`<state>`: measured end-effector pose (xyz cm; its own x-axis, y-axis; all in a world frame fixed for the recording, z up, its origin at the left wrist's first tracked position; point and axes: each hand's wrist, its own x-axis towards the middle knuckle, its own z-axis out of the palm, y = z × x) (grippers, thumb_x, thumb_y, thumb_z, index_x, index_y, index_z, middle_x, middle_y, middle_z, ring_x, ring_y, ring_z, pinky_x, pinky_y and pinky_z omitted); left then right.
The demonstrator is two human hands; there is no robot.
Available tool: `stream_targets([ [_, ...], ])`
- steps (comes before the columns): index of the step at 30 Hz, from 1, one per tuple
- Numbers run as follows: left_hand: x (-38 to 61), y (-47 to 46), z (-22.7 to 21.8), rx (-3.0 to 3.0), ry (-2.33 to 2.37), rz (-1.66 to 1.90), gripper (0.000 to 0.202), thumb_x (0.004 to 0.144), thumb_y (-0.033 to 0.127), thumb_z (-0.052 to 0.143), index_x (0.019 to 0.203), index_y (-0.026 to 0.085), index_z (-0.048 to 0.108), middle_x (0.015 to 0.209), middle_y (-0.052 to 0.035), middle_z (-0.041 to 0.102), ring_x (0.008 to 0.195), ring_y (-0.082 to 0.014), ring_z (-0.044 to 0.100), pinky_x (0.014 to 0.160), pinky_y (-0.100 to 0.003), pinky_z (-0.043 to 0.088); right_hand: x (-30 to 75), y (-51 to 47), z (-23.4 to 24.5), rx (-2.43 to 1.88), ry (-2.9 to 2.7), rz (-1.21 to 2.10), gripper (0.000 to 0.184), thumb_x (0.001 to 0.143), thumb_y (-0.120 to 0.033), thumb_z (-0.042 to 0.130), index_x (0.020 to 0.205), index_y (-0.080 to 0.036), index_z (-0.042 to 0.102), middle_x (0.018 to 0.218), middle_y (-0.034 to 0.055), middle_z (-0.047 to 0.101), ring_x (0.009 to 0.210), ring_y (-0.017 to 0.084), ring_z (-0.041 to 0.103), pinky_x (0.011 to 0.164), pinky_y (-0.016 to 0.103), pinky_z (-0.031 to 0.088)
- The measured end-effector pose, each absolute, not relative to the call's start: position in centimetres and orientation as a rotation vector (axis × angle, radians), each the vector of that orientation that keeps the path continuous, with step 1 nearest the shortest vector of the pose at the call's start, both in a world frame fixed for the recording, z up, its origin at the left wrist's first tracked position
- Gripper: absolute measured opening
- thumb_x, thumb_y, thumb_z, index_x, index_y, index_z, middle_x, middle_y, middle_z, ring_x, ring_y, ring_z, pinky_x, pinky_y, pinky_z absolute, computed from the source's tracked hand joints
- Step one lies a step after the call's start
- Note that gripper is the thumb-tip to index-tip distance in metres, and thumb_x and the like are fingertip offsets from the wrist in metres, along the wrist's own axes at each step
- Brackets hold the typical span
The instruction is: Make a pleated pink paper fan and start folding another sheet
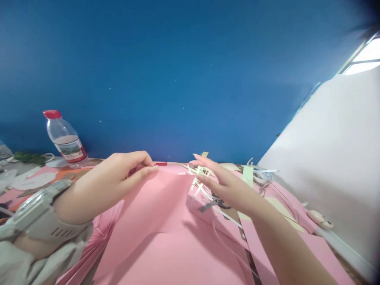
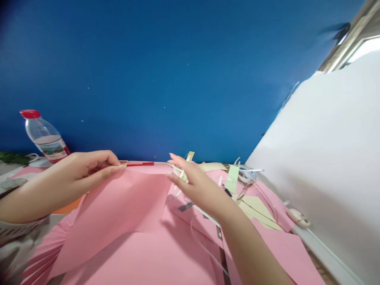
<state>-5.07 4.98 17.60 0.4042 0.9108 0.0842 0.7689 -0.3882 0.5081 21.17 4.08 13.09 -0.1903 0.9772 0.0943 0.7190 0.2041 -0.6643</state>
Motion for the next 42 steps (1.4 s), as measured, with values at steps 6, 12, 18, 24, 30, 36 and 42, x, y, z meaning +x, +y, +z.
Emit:
stream_targets([
  [6, -5.5, 4.9, 17.5, 2.308, 1.568, 0.634, 0.033, 0.091, 0.052, 0.042, 0.087, 0.025, 0.061, 0.072, 0.0051, 0.067, 0.062, -0.0144, 0.058, 0.053, -0.022, 0.039, 18.7, 3.5, 12.9, -1.492, -1.926, 0.672, 0.023, 0.096, -0.042, 0.04, 0.089, -0.028, 0.058, 0.085, -0.003, 0.062, 0.082, 0.016, 0.056, 0.07, 0.028, 0.041],
  [12, -4.8, 5.7, 15.2, 2.786, 1.266, 0.499, 0.029, 0.09, 0.049, 0.048, 0.106, 0.029, 0.063, 0.12, 0.0015, 0.064, 0.117, -0.0257, 0.052, 0.107, -0.049, 0.03, 18.2, 3.1, 13.6, -1.517, -2.099, 0.55, 0.018, 0.093, -0.026, 0.046, 0.077, -0.023, 0.054, 0.08, -0.0051, 0.061, 0.077, 0.014, 0.054, 0.067, 0.028, 0.036],
  [18, -2.6, 4.8, 14.4, 2.689, 1.148, 0.289, 0.031, 0.097, 0.032, 0.034, 0.098, 0.025, 0.064, 0.096, -0.0007, 0.069, 0.09, -0.0191, 0.063, 0.084, -0.034, 0.046, 17.4, 2.1, 14.3, -1.498, -2.196, 0.464, 0.024, 0.097, -0.019, 0.036, 0.082, -0.024, 0.054, 0.084, -0.0052, 0.061, 0.081, 0.015, 0.052, 0.068, 0.029, 0.036],
  [24, -2.6, 4.7, 14.7, 2.674, 1.16, 0.297, 0.03, 0.094, 0.024, 0.033, 0.083, 0.024, 0.061, 0.08, 0.0023, 0.066, 0.072, -0.0156, 0.061, 0.069, -0.028, 0.043, 17.3, 1.4, 14.6, -1.464, -2.371, 0.305, 0.023, 0.096, -0.016, 0.042, 0.077, -0.021, 0.053, 0.081, -0.0035, 0.059, 0.079, 0.015, 0.051, 0.073, 0.031, 0.036],
  [30, -3.7, 5.3, 15.0, 2.748, 1.075, 0.327, 0.026, 0.09, 0.02, 0.039, 0.09, 0.025, 0.064, 0.08, 0.0036, 0.067, 0.07, -0.0137, 0.06, 0.063, -0.024, 0.04, 18.1, 1.2, 15.0, -1.454, -2.42, 0.13, 0.025, 0.091, -0.006, 0.043, 0.072, -0.021, 0.048, 0.075, -0.0043, 0.056, 0.074, 0.015, 0.049, 0.07, 0.031, 0.034],
  [36, -4.8, 5.8, 15.8, 2.74, 1.133, 0.279, 0.023, 0.09, 0.024, 0.041, 0.087, 0.027, 0.063, 0.076, 0.0063, 0.065, 0.071, -0.0135, 0.059, 0.063, -0.025, 0.037, 19.9, 1.0, 15.9, -1.511, -2.347, 0.068, 0.023, 0.097, -0.018, 0.037, 0.087, -0.027, 0.056, 0.096, -0.0043, 0.063, 0.092, 0.016, 0.056, 0.077, 0.031, 0.037],
  [42, -5.9, 6.2, 15.7, 2.663, 1.228, 0.281, 0.022, 0.093, 0.036, 0.041, 0.088, 0.029, 0.061, 0.086, 0.0064, 0.065, 0.077, -0.0144, 0.059, 0.07, -0.027, 0.038, 21.1, 0.8, 16.5, -1.584, -2.331, 0.052, 0.025, 0.097, -0.021, 0.035, 0.095, -0.028, 0.059, 0.1, -0.0031, 0.066, 0.09, 0.018, 0.059, 0.072, 0.031, 0.039],
])
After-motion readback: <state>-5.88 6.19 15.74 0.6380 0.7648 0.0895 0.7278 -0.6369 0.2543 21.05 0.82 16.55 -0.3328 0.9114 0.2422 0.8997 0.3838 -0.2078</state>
